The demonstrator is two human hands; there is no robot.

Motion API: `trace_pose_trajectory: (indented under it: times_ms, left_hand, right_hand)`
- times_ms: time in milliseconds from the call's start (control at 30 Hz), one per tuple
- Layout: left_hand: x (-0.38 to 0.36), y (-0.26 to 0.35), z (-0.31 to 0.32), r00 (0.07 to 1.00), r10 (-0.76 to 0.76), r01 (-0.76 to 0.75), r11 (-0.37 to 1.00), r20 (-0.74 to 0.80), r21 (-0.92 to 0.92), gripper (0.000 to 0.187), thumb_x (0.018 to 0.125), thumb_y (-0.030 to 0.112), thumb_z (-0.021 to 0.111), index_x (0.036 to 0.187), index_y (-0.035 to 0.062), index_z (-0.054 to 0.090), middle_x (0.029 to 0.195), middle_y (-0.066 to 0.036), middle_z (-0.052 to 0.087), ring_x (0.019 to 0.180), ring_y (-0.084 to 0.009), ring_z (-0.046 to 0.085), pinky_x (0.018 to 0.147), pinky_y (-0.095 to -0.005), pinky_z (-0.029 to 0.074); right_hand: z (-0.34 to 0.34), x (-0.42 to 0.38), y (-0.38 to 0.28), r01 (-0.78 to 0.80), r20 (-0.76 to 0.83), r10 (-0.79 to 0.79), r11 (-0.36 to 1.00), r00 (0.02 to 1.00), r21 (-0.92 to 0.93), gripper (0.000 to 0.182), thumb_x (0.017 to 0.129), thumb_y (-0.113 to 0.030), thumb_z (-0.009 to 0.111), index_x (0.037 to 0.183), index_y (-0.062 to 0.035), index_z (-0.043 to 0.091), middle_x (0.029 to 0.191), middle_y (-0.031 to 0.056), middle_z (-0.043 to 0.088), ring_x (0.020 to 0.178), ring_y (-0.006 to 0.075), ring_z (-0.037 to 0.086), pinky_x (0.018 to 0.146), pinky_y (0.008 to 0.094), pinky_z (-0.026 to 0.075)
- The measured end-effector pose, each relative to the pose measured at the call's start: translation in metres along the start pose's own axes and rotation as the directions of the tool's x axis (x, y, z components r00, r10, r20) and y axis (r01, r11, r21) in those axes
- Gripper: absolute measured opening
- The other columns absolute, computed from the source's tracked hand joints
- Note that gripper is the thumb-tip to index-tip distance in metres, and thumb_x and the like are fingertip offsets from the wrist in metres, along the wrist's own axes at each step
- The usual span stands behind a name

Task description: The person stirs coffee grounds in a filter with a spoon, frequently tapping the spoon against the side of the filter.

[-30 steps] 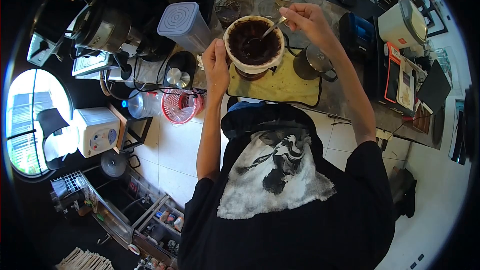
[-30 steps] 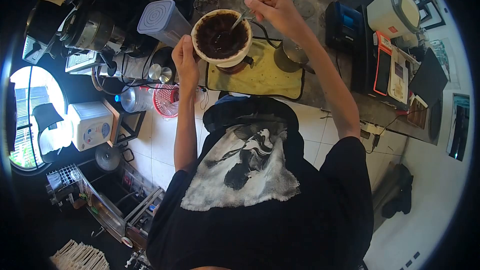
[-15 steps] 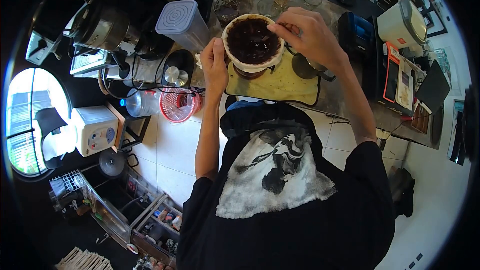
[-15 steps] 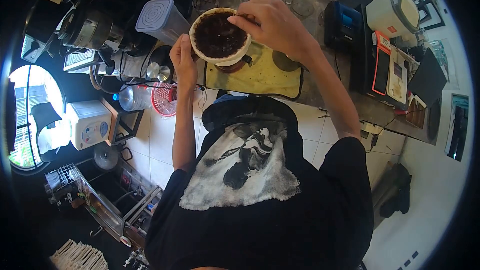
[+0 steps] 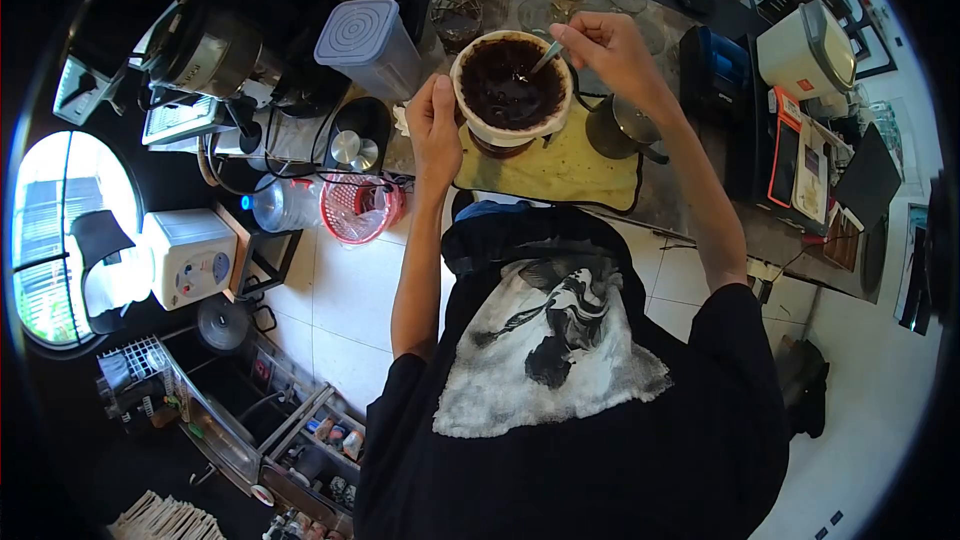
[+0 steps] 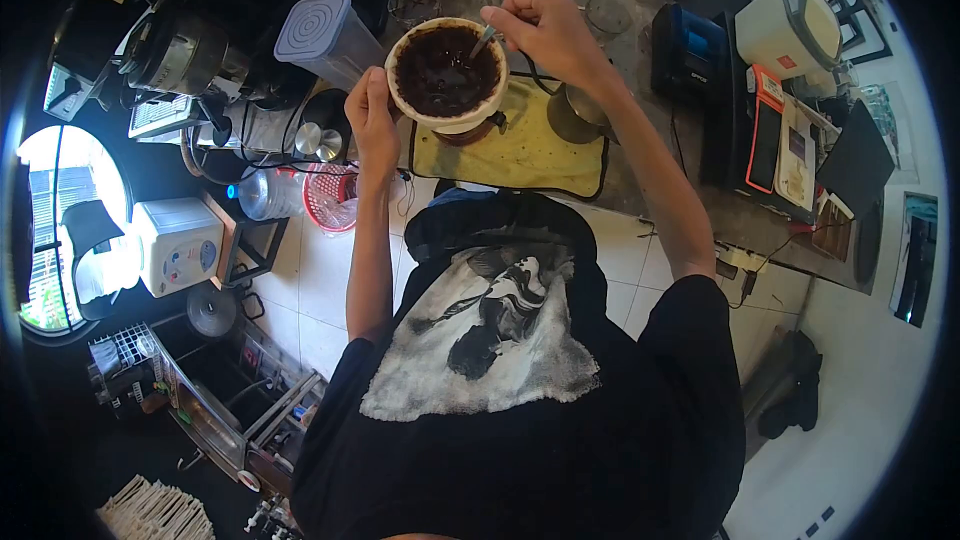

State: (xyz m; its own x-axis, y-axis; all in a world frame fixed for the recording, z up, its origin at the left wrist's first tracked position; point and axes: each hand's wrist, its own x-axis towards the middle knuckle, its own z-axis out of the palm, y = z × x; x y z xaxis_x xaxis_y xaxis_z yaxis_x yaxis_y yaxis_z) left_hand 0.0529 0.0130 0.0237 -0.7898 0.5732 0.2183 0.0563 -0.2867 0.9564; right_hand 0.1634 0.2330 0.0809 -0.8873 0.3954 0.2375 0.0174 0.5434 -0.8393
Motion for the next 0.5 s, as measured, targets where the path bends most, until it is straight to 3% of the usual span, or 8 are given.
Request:
trace_pose_trajectory:
  times_ms: [33,133,267,367,500]
  left_hand:
    - [0.0,-0.003,-0.001,1.0,0.003,-0.003,1.0,-0.001,0.021,0.038,0.108,0.03,0.046,0.082,0.0041,0.054,0.07,0.008,0.042,0.065,-0.0006,0.035,0.056,-0.0193,0.031]
    - [-0.001,-0.001,-0.001,1.0,0.0,0.0,0.999,0.001,0.035,0.038,0.108,0.031,0.046,0.082,0.004,0.054,0.07,0.008,0.042,0.064,-0.0007,0.035,0.056,-0.0193,0.031]
    - [-0.001,-0.001,0.001,1.0,-0.005,0.005,1.0,-0.005,0.002,0.038,0.108,0.031,0.046,0.081,0.0041,0.054,0.07,0.008,0.042,0.063,-0.0007,0.035,0.055,-0.0193,0.03]
    - [0.0,0.003,0.003,1.0,-0.006,0.006,1.0,-0.02,0.007,0.039,0.108,0.031,0.045,0.081,0.0044,0.054,0.07,0.008,0.043,0.063,-0.0006,0.035,0.055,-0.0195,0.03]
    - [0.001,0.0,0.001,1.0,0.007,-0.007,1.0,-0.01,0.001,0.039,0.108,0.031,0.045,0.081,0.0044,0.053,0.07,0.008,0.043,0.063,-0.0006,0.035,0.055,-0.0193,0.03]
  right_hand:
    - [0.0,0.0,0.004,-0.061,0.011,0.06,0.994,0.998,0.093,0.033,0.096,-0.029,0.067,0.077,-0.0013,0.066,0.057,-0.0026,0.052,0.053,0.0033,0.044,0.05,0.0246,0.034]
    - [-0.005,0.002,0.005,-0.043,-0.009,0.046,0.977,0.999,0.207,0.035,0.097,-0.03,0.065,0.075,-0.0033,0.066,0.059,-0.0049,0.053,0.054,0.0023,0.043,0.05,0.0228,0.032]
    - [-0.019,-0.003,-0.023,0.006,0.018,-0.01,0.979,1.0,0.202,0.034,0.098,-0.03,0.064,0.076,-0.004,0.066,0.059,-0.0053,0.053,0.055,0.0019,0.042,0.05,0.0222,0.031]
    - [-0.019,-0.009,-0.042,0.076,0.039,-0.08,0.992,0.996,0.098,0.034,0.097,-0.029,0.066,0.076,-0.0024,0.066,0.059,-0.0049,0.053,0.055,0.002,0.041,0.05,0.0231,0.031]
    - [-0.013,-0.013,-0.051,0.19,0.043,-0.186,0.963,0.982,-0.193,0.032,0.094,-0.026,0.068,0.078,0.0015,0.064,0.058,0.0041,0.051,0.051,0.0102,0.041,0.05,0.0287,0.033]
